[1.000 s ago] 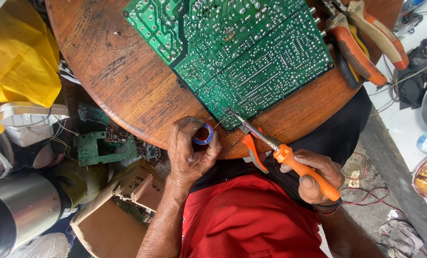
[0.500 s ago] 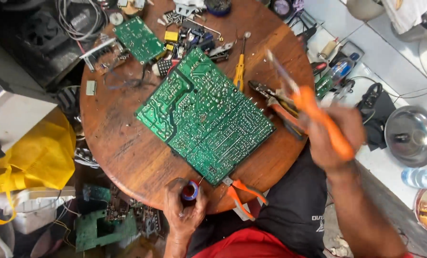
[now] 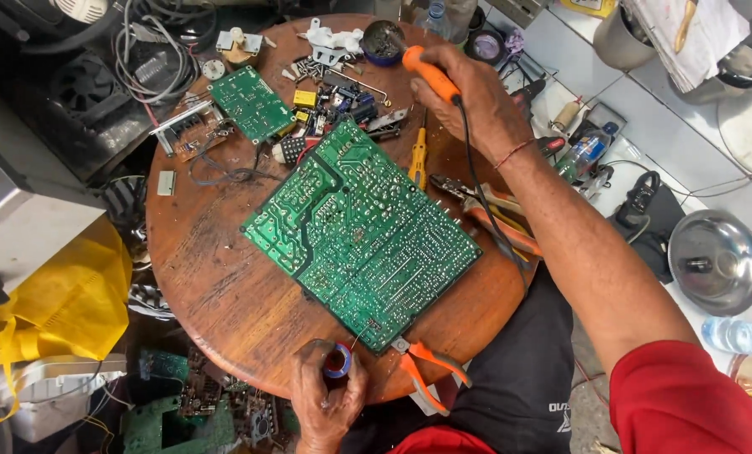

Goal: The person solders a green circuit board using a soldering iron and solder wire. They hold the board steady with pliers while applying solder to various points on the board's surface.

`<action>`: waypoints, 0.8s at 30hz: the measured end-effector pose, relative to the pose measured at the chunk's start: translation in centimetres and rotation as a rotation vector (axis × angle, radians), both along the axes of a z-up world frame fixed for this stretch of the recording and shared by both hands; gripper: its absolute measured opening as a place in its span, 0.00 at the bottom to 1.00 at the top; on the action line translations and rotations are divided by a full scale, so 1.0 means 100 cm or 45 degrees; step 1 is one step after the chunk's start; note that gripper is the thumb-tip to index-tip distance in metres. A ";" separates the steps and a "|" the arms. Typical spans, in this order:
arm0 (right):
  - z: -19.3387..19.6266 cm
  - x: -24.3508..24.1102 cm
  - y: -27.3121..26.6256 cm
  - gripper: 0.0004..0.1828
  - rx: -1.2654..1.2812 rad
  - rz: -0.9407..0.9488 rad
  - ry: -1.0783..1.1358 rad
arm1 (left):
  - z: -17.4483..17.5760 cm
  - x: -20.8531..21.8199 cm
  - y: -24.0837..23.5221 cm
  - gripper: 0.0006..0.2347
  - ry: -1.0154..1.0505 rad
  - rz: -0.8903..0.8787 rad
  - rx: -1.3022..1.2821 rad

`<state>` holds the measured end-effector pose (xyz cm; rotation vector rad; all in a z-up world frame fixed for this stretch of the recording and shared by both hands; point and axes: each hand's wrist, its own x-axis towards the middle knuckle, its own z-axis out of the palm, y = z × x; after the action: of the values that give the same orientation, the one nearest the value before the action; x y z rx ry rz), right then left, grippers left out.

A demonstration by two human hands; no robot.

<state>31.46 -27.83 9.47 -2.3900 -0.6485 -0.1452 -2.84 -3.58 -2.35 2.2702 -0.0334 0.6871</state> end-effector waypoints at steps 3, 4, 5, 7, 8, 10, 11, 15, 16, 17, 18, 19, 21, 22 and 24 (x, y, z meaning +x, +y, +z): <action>0.011 -0.002 0.006 0.13 0.030 0.024 0.103 | -0.010 -0.003 0.001 0.17 0.029 0.009 0.005; 0.010 0.000 0.006 0.13 0.029 0.030 0.104 | -0.010 -0.003 0.001 0.17 0.030 0.015 0.004; 0.008 0.002 0.005 0.11 0.085 0.037 0.160 | -0.010 -0.002 0.000 0.17 0.040 0.020 0.007; -0.001 0.007 0.005 0.10 0.143 0.050 0.222 | -0.011 -0.004 0.000 0.17 0.055 0.030 0.012; -0.007 0.010 0.002 0.14 0.089 0.051 0.113 | -0.010 -0.004 0.000 0.17 0.054 0.035 0.002; -0.014 0.014 -0.001 0.19 0.034 0.050 0.005 | -0.009 -0.003 -0.001 0.17 0.054 0.036 -0.006; -0.015 0.014 0.000 0.19 0.014 -0.004 0.042 | -0.008 -0.002 0.000 0.17 0.049 0.024 -0.006; -0.002 0.005 0.005 0.12 0.707 -0.095 0.678 | -0.009 -0.002 0.001 0.18 0.031 0.008 0.014; -0.004 -0.001 0.000 0.12 0.704 -0.095 0.673 | -0.007 -0.001 0.001 0.18 0.027 0.007 0.010; -0.005 -0.007 -0.006 0.11 0.700 -0.066 0.414 | -0.005 -0.001 0.002 0.17 0.026 0.002 -0.013; -0.006 -0.012 -0.011 0.09 0.687 -0.034 0.158 | -0.002 0.000 0.001 0.16 0.027 0.000 -0.038; 0.010 -0.034 -0.013 0.09 0.681 -0.031 0.155 | -0.001 0.000 0.001 0.16 0.024 0.003 -0.044; 0.038 -0.081 -0.022 0.06 1.137 -0.245 0.390 | -0.002 0.000 0.001 0.16 0.016 -0.004 -0.046; 0.030 -0.100 -0.037 0.06 1.131 -0.249 0.388 | 0.003 0.003 0.001 0.16 0.017 -0.007 -0.053; 0.010 -0.141 -0.066 0.08 1.791 -0.356 0.676 | 0.011 0.004 0.001 0.15 -0.017 -0.028 -0.056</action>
<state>17.38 -34.47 10.52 -1.0376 0.1052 -0.0405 -2.39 -3.46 -1.22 2.2199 -0.0497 0.6852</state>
